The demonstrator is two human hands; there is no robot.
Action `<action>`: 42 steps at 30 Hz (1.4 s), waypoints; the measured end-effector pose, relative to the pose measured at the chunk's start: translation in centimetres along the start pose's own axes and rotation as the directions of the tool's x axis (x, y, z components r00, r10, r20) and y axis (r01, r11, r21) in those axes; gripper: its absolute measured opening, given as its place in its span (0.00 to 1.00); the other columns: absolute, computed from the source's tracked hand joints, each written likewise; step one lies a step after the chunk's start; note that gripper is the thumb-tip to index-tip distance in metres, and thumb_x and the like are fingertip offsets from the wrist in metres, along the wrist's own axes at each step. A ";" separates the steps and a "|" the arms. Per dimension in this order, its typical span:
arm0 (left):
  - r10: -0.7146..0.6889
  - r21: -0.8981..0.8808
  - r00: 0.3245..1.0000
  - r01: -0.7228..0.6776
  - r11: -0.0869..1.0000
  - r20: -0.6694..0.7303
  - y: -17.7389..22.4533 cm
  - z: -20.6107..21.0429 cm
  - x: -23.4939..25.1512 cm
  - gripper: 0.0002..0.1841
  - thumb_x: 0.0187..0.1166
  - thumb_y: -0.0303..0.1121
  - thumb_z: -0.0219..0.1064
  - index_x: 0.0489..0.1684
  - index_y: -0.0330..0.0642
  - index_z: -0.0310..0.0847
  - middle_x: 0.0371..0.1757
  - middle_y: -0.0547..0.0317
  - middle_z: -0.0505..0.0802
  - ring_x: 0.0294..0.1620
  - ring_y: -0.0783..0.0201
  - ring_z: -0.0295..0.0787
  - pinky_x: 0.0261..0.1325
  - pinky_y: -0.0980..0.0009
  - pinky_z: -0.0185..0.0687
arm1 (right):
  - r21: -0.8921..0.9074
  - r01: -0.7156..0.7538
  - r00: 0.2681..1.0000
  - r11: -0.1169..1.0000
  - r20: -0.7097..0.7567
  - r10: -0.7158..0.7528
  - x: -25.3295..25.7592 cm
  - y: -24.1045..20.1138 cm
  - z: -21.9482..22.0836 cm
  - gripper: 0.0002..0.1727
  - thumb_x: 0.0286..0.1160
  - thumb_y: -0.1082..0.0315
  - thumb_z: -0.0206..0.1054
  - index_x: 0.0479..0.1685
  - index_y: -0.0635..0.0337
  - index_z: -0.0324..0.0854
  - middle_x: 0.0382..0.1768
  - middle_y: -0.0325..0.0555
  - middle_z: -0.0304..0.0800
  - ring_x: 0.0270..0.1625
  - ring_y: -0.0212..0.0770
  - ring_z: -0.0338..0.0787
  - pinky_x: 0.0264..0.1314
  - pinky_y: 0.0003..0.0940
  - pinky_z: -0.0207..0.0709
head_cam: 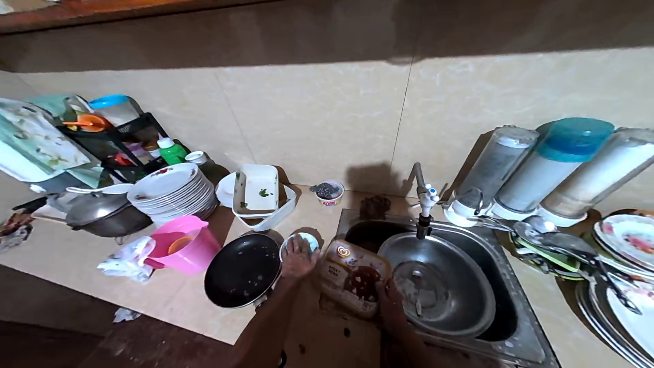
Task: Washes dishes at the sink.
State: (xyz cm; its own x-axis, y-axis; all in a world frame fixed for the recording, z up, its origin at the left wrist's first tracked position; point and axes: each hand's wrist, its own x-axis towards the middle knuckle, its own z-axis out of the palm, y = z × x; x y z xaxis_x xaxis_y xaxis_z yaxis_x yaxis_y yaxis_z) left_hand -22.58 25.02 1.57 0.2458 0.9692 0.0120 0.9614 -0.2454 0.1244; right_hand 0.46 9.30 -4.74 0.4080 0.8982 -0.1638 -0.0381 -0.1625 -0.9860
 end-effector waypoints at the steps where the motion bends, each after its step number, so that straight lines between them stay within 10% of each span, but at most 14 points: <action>1: 0.022 0.001 1.000 -0.022 1.000 0.012 0.2 -0.1 -0.3 0.38 0.90 0.61 0.41 0.88 0.40 0.66 0.93 0.39 0.60 0.95 0.36 0.48 0.93 0.41 0.42 | -0.040 -0.005 1.000 0.999 0.015 0.006 -0.2 -0.3 0.2 0.24 0.90 0.66 0.56 0.76 0.76 0.66 0.58 0.67 0.86 0.58 0.52 0.89 0.66 0.47 0.81; 9: 0.065 -0.283 0.997 -0.077 0.956 -0.052 1.0 -1.6 -0.2 0.23 0.91 0.44 0.55 0.63 0.31 0.85 0.70 0.33 0.86 0.76 0.39 0.81 0.81 0.48 0.71 | -0.234 -0.021 1.000 0.972 0.017 0.026 -0.5 -0.7 0.9 0.29 0.87 0.62 0.63 0.77 0.74 0.66 0.60 0.69 0.86 0.62 0.58 0.88 0.69 0.53 0.79; 12: 0.151 -0.508 0.947 -0.282 0.814 -0.283 5.0 -1.0 -2.4 0.16 0.85 0.34 0.62 0.46 0.25 0.89 0.54 0.32 0.93 0.61 0.41 0.91 0.70 0.48 0.81 | -0.332 -0.057 0.998 0.942 -0.007 0.058 -0.4 -1.1 1.5 0.28 0.89 0.59 0.59 0.76 0.74 0.67 0.59 0.69 0.86 0.63 0.60 0.88 0.70 0.56 0.77; 14: 0.353 -0.508 0.911 -0.412 0.756 -0.214 8.1 1.1 -5.1 0.15 0.83 0.33 0.63 0.51 0.30 0.91 0.57 0.37 0.93 0.64 0.44 0.90 0.74 0.49 0.79 | -0.445 -0.133 0.990 0.886 -0.026 0.135 -0.7 -1.8 1.8 0.28 0.93 0.56 0.52 0.78 0.72 0.66 0.60 0.69 0.86 0.64 0.62 0.88 0.70 0.58 0.78; 16: 0.540 -0.335 0.840 -0.496 0.801 0.047 9.2 4.1 -6.2 0.23 0.89 0.43 0.57 0.78 0.45 0.79 0.83 0.49 0.79 0.88 0.48 0.67 0.90 0.44 0.52 | -0.537 -0.195 0.979 0.821 -0.054 0.198 -0.6 -2.2 1.9 0.29 0.95 0.55 0.46 0.80 0.71 0.64 0.64 0.68 0.86 0.67 0.62 0.88 0.71 0.57 0.78; 18: 0.538 -0.204 0.843 -0.522 0.828 0.026 7.9 6.0 -5.1 0.28 0.89 0.50 0.55 0.85 0.50 0.72 0.89 0.51 0.73 0.94 0.46 0.56 0.92 0.39 0.42 | -0.567 -0.213 0.974 0.796 -0.061 0.217 -0.4 -2.2 1.7 0.29 0.95 0.54 0.44 0.81 0.70 0.64 0.65 0.67 0.85 0.68 0.61 0.87 0.72 0.56 0.78; 23: 0.238 -0.071 0.968 -0.244 0.967 -0.085 7.1 5.7 -2.8 0.35 0.90 0.48 0.49 0.90 0.31 0.58 0.92 0.34 0.61 0.95 0.37 0.48 0.95 0.46 0.41 | -0.557 -0.189 0.974 0.808 -0.005 0.225 -0.9 -2.6 1.9 0.30 0.95 0.54 0.45 0.84 0.68 0.60 0.64 0.66 0.86 0.66 0.60 0.89 0.71 0.55 0.79; 28: 0.395 -0.160 0.889 -0.366 0.917 0.231 13.7 1.0 -7.3 0.23 0.92 0.31 0.50 0.82 0.34 0.71 0.85 0.43 0.76 0.90 0.44 0.63 0.93 0.51 0.52 | -0.416 -0.126 0.985 0.901 0.057 0.164 -1.6 -2.0 0.8 0.32 0.92 0.59 0.51 0.88 0.70 0.55 0.71 0.70 0.81 0.73 0.62 0.83 0.77 0.56 0.74; 31: 0.389 -0.032 0.916 -0.394 0.919 -0.102 8.7 4.0 -5.0 0.20 0.86 0.31 0.61 0.71 0.28 0.79 0.74 0.35 0.85 0.80 0.41 0.77 0.85 0.49 0.67 | -0.269 -0.056 0.991 0.962 0.099 0.085 -2.3 -2.1 0.4 0.33 0.90 0.59 0.56 0.87 0.71 0.56 0.72 0.70 0.79 0.74 0.61 0.82 0.79 0.56 0.73; 34: 0.311 -0.264 0.946 -0.323 0.909 -0.087 12.0 0.7 -6.4 0.27 0.91 0.34 0.52 0.83 0.23 0.65 0.82 0.29 0.75 0.86 0.39 0.69 0.89 0.49 0.60 | -0.210 -0.011 0.987 0.978 0.155 0.044 -3.3 -3.3 0.4 0.33 0.89 0.61 0.57 0.87 0.72 0.56 0.72 0.72 0.79 0.74 0.62 0.82 0.79 0.56 0.71; 38: 0.544 -0.276 0.636 -0.751 0.600 -0.548 15.5 2.7 -4.0 0.24 0.87 0.34 0.46 0.63 0.23 0.83 0.70 0.28 0.86 0.78 0.29 0.76 0.86 0.34 0.57 | -0.120 0.195 0.975 0.973 0.134 -0.179 -4.7 -5.7 -1.5 0.31 0.82 0.71 0.63 0.82 0.75 0.58 0.60 0.72 0.85 0.62 0.60 0.89 0.70 0.55 0.80; 42: 0.413 -0.341 0.750 -0.623 0.705 -0.517 15.0 -0.6 -2.0 0.21 0.88 0.29 0.50 0.53 0.15 0.82 0.54 0.20 0.89 0.59 0.27 0.88 0.65 0.36 0.79 | -0.263 0.284 0.956 0.922 0.151 -0.251 -7.3 -11.1 -8.1 0.21 0.91 0.69 0.51 0.75 0.74 0.67 0.49 0.68 0.88 0.51 0.58 0.91 0.60 0.52 0.83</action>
State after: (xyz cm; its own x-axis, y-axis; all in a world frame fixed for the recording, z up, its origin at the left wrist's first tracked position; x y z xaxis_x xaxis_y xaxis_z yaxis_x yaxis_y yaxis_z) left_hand -8.70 19.36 3.99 0.5176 0.6355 0.5729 0.4823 -0.7697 0.4182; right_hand 5.30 1.28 7.64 0.2618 0.9613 0.0861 0.3201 -0.0023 -0.9474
